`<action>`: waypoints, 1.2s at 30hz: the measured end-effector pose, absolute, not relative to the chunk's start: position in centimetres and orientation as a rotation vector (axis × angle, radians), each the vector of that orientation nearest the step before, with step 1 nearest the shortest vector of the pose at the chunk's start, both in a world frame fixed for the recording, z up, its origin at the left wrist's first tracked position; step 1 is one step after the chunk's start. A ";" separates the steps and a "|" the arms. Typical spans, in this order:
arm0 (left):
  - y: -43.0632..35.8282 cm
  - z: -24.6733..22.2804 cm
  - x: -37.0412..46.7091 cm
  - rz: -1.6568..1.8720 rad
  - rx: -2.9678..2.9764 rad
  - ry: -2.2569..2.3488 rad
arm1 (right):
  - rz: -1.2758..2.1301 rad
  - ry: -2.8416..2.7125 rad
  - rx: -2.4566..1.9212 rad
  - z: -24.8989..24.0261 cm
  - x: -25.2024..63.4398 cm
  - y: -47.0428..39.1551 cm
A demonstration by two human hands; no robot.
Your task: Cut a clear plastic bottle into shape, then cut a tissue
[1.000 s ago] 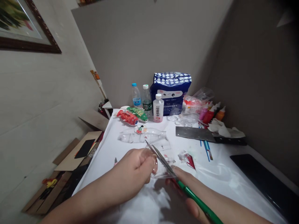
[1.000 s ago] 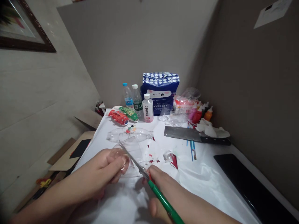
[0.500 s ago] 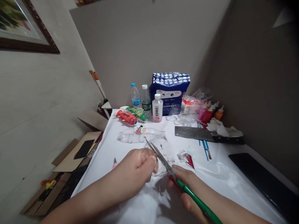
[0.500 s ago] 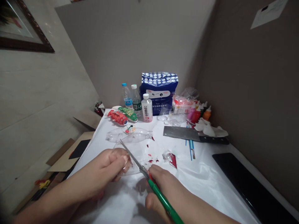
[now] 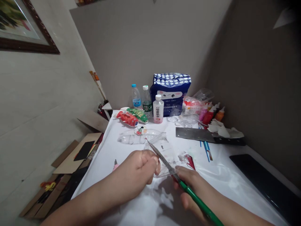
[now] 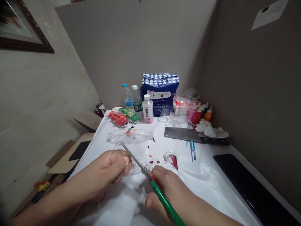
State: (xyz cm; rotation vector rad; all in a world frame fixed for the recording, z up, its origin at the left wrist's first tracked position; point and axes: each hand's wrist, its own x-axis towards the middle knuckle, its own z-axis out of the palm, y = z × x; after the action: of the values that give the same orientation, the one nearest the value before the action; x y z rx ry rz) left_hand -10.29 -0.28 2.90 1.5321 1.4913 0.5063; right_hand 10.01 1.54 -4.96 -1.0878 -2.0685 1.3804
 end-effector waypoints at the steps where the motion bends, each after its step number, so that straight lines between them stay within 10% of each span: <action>1: -0.3 2.9 -10.3 0.508 1.534 1.486 | 1.373 -2.069 -1.081 -5.0 10.1 1.6; 36: 0.1 2.8 -10.4 0.604 1.520 1.174 | 1.182 -2.227 -0.908 -5.6 10.7 2.5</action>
State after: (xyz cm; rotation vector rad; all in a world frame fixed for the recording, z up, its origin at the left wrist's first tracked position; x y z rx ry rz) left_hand -10.41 0.13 2.83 1.5201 1.1744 0.6040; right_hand 10.70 2.51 -5.57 -0.9079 -2.2271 1.1817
